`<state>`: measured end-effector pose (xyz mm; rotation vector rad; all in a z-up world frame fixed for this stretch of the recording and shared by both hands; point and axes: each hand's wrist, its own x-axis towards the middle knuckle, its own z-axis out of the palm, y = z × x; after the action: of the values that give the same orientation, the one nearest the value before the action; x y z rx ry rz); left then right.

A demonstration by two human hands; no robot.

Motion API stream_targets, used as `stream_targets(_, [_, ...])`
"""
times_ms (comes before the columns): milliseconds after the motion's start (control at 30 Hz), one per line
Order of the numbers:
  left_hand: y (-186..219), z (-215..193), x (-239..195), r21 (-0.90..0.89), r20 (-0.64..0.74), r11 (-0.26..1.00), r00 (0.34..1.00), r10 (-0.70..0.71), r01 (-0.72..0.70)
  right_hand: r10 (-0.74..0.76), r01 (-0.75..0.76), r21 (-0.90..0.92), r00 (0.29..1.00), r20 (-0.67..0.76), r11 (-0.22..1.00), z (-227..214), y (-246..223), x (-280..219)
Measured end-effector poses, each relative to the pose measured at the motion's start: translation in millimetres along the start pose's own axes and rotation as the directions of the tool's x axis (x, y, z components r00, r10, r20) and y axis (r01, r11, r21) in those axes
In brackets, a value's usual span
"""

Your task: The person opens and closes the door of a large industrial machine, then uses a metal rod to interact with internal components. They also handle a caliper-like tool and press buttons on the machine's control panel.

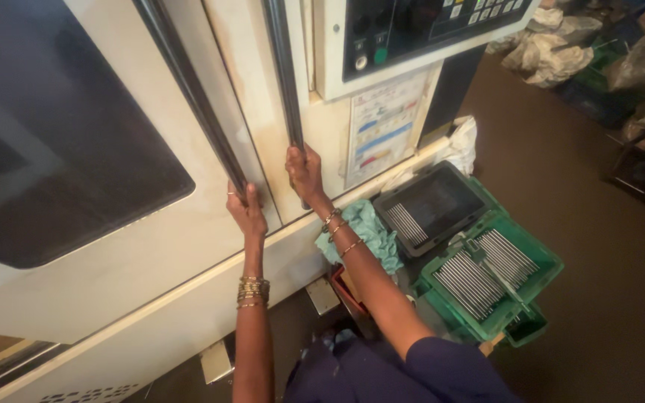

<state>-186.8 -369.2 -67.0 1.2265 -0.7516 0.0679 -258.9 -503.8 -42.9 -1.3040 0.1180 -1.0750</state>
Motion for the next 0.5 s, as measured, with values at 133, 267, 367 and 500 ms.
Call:
stream_targets(133, [2.0, 0.1, -0.5, -0.033, 0.005, 0.999, 1.0, -0.013, 0.013, 0.038, -0.038, 0.009, 0.999, -0.009, 0.999, -1.8, 2.4, -2.2])
stream_targets(267, [2.5, 0.8, 0.2, -0.029, 0.006, 0.999, 1.0, -0.025, 0.025, 0.027, -0.027, -0.01, 1.0, -0.007, 1.0, -2.9, 3.1, -2.2])
stream_targets(367, [1.0, 0.1, 0.6, -0.013, -0.002, 1.0, 1.0, -0.025, 0.025, 0.027, -0.027, -0.013, 1.0, -0.006, 1.0, -2.4, 3.7, -2.3])
stream_targets(500, [-1.2, 0.8, 0.1, -0.018, -0.007, 0.999, 1.0, -0.027, 0.026, 0.056, -0.056, 0.013, 0.998, -0.001, 0.998, -3.4, 3.5, -1.9])
